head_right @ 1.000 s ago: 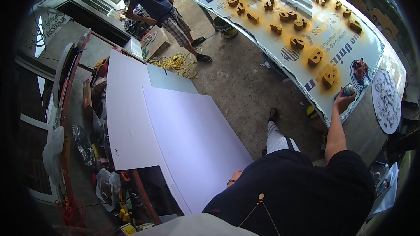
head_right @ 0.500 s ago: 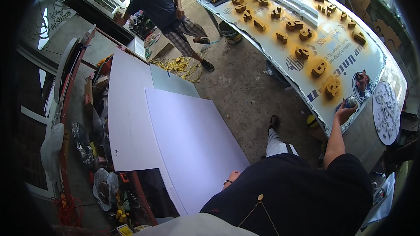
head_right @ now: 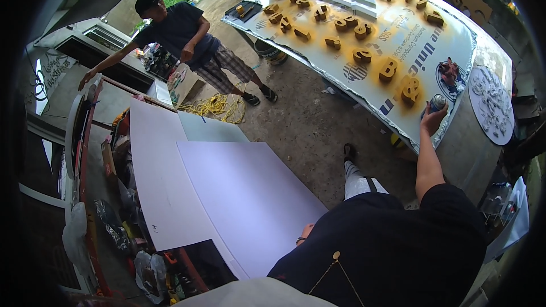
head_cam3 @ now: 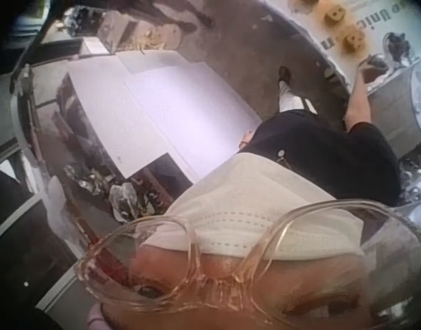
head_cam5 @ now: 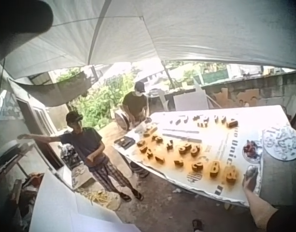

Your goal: Spray painting 3D letters for a commercial sign on an assembly table.

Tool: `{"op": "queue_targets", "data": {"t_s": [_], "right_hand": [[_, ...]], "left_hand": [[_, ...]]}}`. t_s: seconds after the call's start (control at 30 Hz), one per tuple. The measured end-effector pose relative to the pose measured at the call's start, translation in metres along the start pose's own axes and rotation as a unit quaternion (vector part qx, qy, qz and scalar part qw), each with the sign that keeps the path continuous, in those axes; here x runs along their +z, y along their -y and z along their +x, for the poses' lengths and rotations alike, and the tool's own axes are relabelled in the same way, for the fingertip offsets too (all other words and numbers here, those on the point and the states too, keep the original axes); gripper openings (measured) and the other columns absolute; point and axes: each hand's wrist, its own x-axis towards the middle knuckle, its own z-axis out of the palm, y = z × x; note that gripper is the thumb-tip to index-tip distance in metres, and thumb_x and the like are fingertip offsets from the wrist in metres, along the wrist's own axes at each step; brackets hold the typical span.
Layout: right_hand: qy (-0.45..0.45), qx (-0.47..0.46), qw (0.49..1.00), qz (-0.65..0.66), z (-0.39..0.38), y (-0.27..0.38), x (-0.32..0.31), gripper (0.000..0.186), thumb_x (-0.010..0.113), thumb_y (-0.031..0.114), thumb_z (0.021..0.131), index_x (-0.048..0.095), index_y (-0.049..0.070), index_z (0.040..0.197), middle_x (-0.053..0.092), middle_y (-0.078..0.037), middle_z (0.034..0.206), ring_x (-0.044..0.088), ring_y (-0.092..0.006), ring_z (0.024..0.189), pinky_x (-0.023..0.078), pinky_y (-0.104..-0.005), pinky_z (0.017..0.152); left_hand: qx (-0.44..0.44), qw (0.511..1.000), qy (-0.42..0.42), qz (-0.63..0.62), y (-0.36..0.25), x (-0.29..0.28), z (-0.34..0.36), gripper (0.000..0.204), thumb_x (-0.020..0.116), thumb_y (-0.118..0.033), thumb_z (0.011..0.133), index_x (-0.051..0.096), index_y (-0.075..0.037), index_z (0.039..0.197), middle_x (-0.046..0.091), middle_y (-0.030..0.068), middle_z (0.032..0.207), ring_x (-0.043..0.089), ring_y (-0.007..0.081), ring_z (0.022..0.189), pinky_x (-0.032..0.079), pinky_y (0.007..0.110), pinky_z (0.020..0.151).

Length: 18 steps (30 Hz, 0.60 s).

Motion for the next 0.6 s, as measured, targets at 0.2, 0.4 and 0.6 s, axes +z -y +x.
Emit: {"op": "queue_targets", "data": {"t_s": [0.2,0.4,0.6], "right_hand": [[0.021,0.013,1.000,0.003,0.001,-0.002,-0.002,0.072,0.064,0.035,0.074,0.027,-0.001,0.124,0.040,-0.021,0.120,0.040,-0.0346,0.113,0.035,-0.0378,0.093],[0.029,0.026,0.999,0.007,0.001,0.005,-0.009,0.071,0.064,0.034,0.075,0.027,-0.001,0.124,0.040,-0.021,0.120,0.040,-0.0345,0.112,0.035,-0.0380,0.092],[0.030,0.029,0.999,0.001,0.001,0.005,-0.009,0.071,0.064,0.033,0.075,0.027,-0.001,0.125,0.040,-0.021,0.120,0.041,-0.0347,0.112,0.035,-0.0381,0.092]], "left_hand": [[-0.003,1.000,0.011,0.008,0.022,0.006,0.000,0.041,0.053,-0.023,0.078,0.051,0.004,0.108,0.058,0.0177,0.095,0.058,0.0211,0.077,0.048,0.031,0.069],[0.009,0.999,0.005,0.042,0.053,0.023,0.003,0.042,0.052,-0.028,0.078,0.053,0.002,0.108,0.057,0.0195,0.105,0.055,0.0279,0.097,0.041,0.034,0.085],[-0.008,1.000,0.004,0.014,0.071,0.035,0.002,0.043,0.051,-0.029,0.079,0.053,0.002,0.108,0.056,0.0188,0.107,0.052,0.0287,0.102,0.040,0.034,0.088]]}}
